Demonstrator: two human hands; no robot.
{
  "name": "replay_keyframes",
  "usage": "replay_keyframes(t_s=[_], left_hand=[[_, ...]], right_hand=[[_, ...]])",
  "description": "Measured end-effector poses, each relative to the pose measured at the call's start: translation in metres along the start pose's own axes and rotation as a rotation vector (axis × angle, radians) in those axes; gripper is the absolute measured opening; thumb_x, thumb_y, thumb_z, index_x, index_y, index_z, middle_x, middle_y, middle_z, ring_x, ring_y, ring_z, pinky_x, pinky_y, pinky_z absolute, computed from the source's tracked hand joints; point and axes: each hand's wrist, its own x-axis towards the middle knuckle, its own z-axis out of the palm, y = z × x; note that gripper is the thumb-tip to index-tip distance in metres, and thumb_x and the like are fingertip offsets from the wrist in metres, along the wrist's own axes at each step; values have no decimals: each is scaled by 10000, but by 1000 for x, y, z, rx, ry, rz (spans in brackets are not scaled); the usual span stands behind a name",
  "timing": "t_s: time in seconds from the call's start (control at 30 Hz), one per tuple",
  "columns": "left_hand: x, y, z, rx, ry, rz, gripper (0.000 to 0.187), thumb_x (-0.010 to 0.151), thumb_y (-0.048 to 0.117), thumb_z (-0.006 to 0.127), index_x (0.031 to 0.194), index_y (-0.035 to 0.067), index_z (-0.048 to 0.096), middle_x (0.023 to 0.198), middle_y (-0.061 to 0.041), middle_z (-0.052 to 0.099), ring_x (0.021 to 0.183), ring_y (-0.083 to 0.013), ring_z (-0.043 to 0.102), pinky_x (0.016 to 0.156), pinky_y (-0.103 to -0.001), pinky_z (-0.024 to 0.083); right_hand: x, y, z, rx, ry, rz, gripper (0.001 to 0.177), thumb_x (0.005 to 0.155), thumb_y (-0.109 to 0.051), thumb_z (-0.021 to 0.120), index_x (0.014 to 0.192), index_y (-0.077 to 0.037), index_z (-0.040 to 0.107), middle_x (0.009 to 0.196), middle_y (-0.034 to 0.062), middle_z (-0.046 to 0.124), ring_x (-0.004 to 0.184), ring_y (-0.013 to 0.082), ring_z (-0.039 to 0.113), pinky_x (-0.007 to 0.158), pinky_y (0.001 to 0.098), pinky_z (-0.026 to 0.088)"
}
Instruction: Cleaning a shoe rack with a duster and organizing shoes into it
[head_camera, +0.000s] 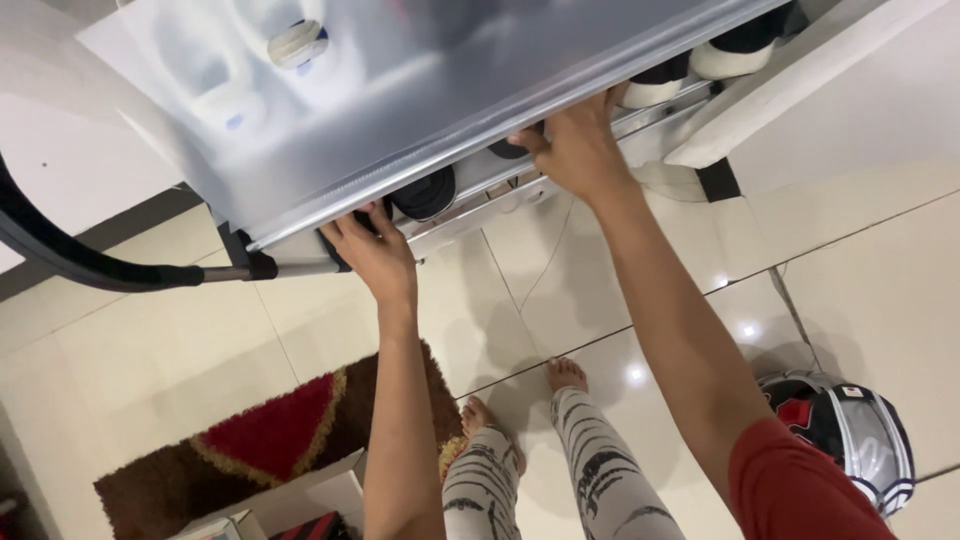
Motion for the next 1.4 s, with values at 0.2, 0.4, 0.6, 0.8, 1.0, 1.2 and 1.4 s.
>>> replay_keyframes(t_s=[0.2,0.4,0.6,0.8,1.0,1.2,1.4], left_hand=[[-8,21,-1,381,-74,112,824,986,286,812,1521,-114,331,1556,-386,246,1448,-571,194,1129,-689,129],[-6,22,14,403,-28,184,720,980,318,785,1521,-5,437,1573,-273,364,1518,-491,269,1301,-625,150],[-13,60,12,557,-11,295,593,956,174,753,1436,-55,489,1511,-323,437,1426,-506,365,1207,-639,221],[-13,147,-17,267,-271,153,167,935,145,726,1071,56,688,1102,-148,710,1028,-379,656,913,-494,523],[78,200,-30,227,-72,367,212,980,97,698,1175,40,641,1190,-159,659,1098,-393,653,968,-462,543],[144,220,-32,249,-217,159,366,936,86,659,1297,96,598,1459,-153,545,927,-356,711,797,-466,563],[164,183,-16,429,-232,366,408,964,97,642,1368,96,586,1334,-156,601,991,-398,696,705,-493,577]], right_hand=[[-13,-19,-10,-150,102,-27,508,964,-382,798,1380,-129,656,1500,220,430,1428,494,231,1137,737,45],[-29,-52,-34,-26,86,44,403,991,-319,768,1302,-82,669,1443,161,508,1370,398,343,1154,624,251],[-16,-93,-72,154,14,253,168,994,-196,717,936,-44,679,954,78,707,815,231,691,736,379,531],[29,-126,-108,193,102,138,113,990,-136,718,957,-41,667,910,82,703,764,229,717,669,363,538],[80,-135,-127,48,132,11,151,971,-66,706,1116,-55,662,1098,113,666,907,310,699,770,422,549],[118,-123,-133,-102,137,-55,426,923,39,647,1327,-92,611,1442,115,566,1111,369,671,891,467,558],[142,-118,-142,-230,-4,-26,730,774,146,594,1448,-127,531,1528,120,499,1131,418,645,884,511,546]])
